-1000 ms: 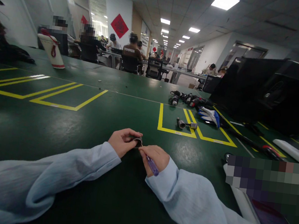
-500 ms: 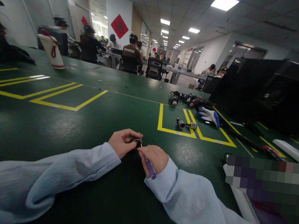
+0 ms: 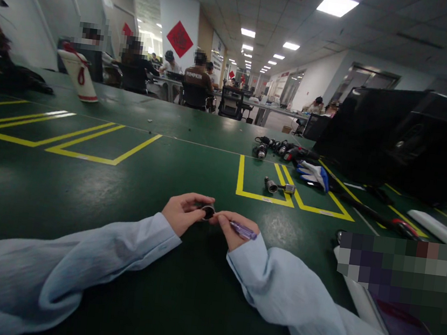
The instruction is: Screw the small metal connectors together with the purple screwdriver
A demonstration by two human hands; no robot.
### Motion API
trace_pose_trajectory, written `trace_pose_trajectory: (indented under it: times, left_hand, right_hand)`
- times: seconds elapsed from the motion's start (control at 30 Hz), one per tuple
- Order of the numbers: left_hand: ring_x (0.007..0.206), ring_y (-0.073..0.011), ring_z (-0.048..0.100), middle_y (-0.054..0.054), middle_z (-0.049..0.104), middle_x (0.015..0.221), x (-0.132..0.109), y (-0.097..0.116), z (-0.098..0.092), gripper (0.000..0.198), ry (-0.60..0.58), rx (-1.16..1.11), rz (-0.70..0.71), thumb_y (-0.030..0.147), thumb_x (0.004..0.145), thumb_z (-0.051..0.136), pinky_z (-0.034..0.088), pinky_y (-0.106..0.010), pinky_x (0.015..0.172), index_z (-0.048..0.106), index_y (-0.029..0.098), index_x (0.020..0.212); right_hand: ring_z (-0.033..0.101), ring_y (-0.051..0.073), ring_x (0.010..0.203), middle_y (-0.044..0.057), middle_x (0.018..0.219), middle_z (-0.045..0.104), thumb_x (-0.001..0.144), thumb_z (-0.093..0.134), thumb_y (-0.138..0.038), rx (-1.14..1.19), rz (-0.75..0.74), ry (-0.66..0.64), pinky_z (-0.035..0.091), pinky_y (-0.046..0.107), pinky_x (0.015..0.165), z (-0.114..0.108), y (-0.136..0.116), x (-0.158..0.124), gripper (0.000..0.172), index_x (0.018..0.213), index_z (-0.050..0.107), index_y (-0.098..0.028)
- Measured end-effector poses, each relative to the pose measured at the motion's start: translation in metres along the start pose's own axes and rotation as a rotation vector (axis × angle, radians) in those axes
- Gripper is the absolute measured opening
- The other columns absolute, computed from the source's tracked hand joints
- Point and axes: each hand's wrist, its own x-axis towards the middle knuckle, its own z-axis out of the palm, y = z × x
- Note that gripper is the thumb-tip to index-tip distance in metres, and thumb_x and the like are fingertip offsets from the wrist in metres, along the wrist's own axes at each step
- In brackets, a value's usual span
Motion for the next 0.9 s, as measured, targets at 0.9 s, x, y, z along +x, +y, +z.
trace_pose_trajectory:
  times: [0.9]
  left_hand:
    - [0.083,-0.0218,0.064,-0.012,0.064,0.100,-0.0001,-0.0023,-0.0002,0.028,-0.026,0.009,0.127,0.015,0.054,0.069,0.050,-0.039,0.082,0.063,0.010,0.080]
  right_hand:
    - [0.064,0.014,0.067,0.007,0.073,0.069,0.074,0.050,-0.012,-0.241,-0.318,0.024,0.050,0.024,0.066,-0.0004,-0.0001,0.0029,0.018,0.078,0.067,-0.016]
